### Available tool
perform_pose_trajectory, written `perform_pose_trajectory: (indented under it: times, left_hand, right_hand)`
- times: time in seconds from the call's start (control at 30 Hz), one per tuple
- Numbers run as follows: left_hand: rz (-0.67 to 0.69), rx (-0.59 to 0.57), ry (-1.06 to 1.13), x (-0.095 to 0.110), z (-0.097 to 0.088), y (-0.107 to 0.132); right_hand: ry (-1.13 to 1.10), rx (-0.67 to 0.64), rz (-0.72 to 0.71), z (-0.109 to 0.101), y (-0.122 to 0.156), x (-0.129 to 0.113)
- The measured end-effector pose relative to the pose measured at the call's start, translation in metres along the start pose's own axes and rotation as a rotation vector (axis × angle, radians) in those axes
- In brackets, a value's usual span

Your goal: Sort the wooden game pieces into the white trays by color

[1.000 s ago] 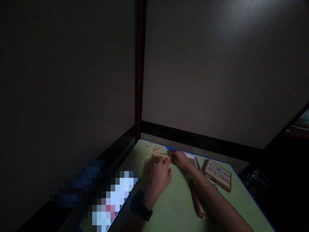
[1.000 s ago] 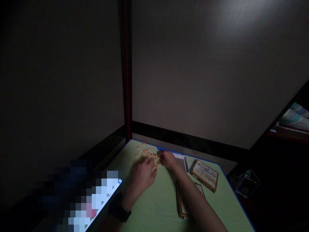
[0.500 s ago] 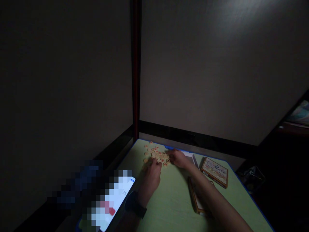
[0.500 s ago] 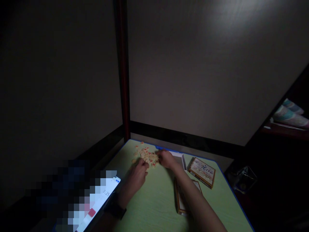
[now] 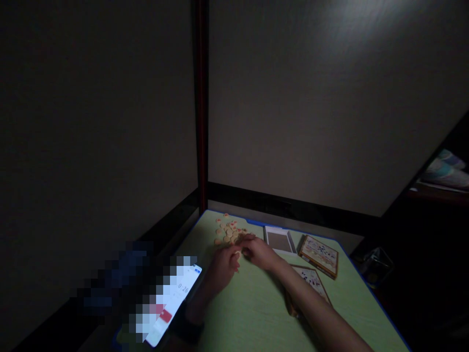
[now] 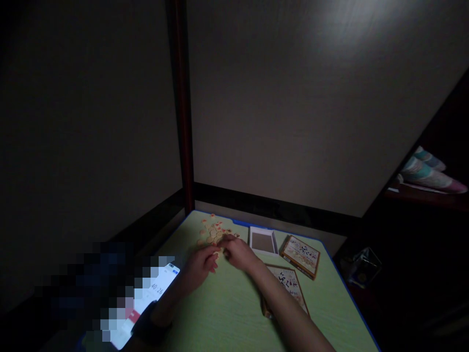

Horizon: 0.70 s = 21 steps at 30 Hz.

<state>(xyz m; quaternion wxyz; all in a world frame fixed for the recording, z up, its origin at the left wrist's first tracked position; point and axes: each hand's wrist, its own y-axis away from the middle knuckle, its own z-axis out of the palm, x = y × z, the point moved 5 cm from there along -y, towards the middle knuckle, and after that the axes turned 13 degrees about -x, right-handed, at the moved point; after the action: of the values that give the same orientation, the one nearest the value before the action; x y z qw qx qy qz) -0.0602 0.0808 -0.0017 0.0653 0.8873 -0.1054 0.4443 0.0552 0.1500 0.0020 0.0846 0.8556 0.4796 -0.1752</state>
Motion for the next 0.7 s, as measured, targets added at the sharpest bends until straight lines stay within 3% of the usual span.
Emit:
perform_pose_trajectory:
  times: [0.13, 0.27, 0.43, 0.7]
  left_hand:
    - [-0.009, -0.09, -0.067, -0.006, 0.014, 0.011]
    - [-0.028, -0.11, -0.264, 0.002, 0.022, 0.015]
    - [-0.026, -0.106, -0.327, 0.005, 0.029, 0.016]
    - [-0.063, -0.049, -0.502, 0.013, 0.02, 0.026]
  right_hand:
    - [0.06, -0.059, 0.013, 0.006, -0.003, -0.002]
    - [0.102, -0.069, 0.049, 0.01, -0.005, -0.006]
    - [0.11, -0.054, 0.073, 0.011, -0.002, -0.01]
    - [-0.01, -0.012, 0.093, 0.005, 0.0, 0.0]
